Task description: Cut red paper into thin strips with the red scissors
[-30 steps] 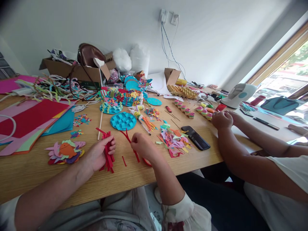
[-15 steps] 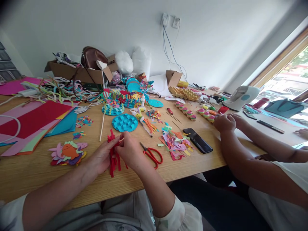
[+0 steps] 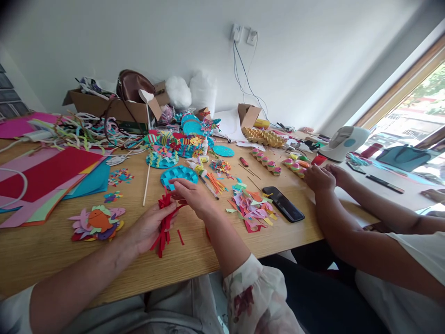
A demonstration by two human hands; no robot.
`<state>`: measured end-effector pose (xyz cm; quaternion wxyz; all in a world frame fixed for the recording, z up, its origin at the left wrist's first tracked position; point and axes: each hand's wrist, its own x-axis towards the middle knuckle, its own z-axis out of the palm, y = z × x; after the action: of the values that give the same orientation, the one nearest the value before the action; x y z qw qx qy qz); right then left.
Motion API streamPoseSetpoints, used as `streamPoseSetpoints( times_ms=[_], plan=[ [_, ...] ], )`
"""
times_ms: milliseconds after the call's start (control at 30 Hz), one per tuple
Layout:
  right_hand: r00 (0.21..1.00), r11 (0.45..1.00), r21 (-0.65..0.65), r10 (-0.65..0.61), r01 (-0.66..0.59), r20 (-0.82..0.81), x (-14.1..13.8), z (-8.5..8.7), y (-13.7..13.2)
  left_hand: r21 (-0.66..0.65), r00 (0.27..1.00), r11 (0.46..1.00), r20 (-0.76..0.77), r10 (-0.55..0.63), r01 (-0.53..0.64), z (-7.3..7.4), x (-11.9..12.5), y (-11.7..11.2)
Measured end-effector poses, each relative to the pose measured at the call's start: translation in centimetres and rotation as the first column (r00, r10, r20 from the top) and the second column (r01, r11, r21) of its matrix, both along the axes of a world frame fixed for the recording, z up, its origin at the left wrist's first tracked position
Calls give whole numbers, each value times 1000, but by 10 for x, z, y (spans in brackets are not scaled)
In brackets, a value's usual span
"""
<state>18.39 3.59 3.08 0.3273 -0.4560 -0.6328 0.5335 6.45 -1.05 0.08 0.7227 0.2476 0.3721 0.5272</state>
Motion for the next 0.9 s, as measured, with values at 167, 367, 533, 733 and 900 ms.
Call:
streamPoseSetpoints(
  times_ms=[167, 367, 533, 733, 900],
  plan=[
    [991, 999, -39, 30, -36, -133, -13, -6, 8, -21, 998, 998, 20, -65, 66, 1, 0, -3],
    [936, 942, 136, -274, 308, -222, -1, 10, 20, -140, 993, 984, 61, -104, 112, -4, -7, 3],
    [975, 966, 130, -221, 224, -35, 6, 21, 5, -188, 990, 980, 135, -46, 71, -6, -11, 13],
    [939, 983, 138, -158, 120, 306, -17, 4, -13, -183, 978, 983, 198, 65, -28, -6, -10, 13],
    [812, 942, 333, -218, 32, 541, -33, -1, -19, -196, 971, 974, 189, 148, -110, -11, -10, 14]
  ],
)
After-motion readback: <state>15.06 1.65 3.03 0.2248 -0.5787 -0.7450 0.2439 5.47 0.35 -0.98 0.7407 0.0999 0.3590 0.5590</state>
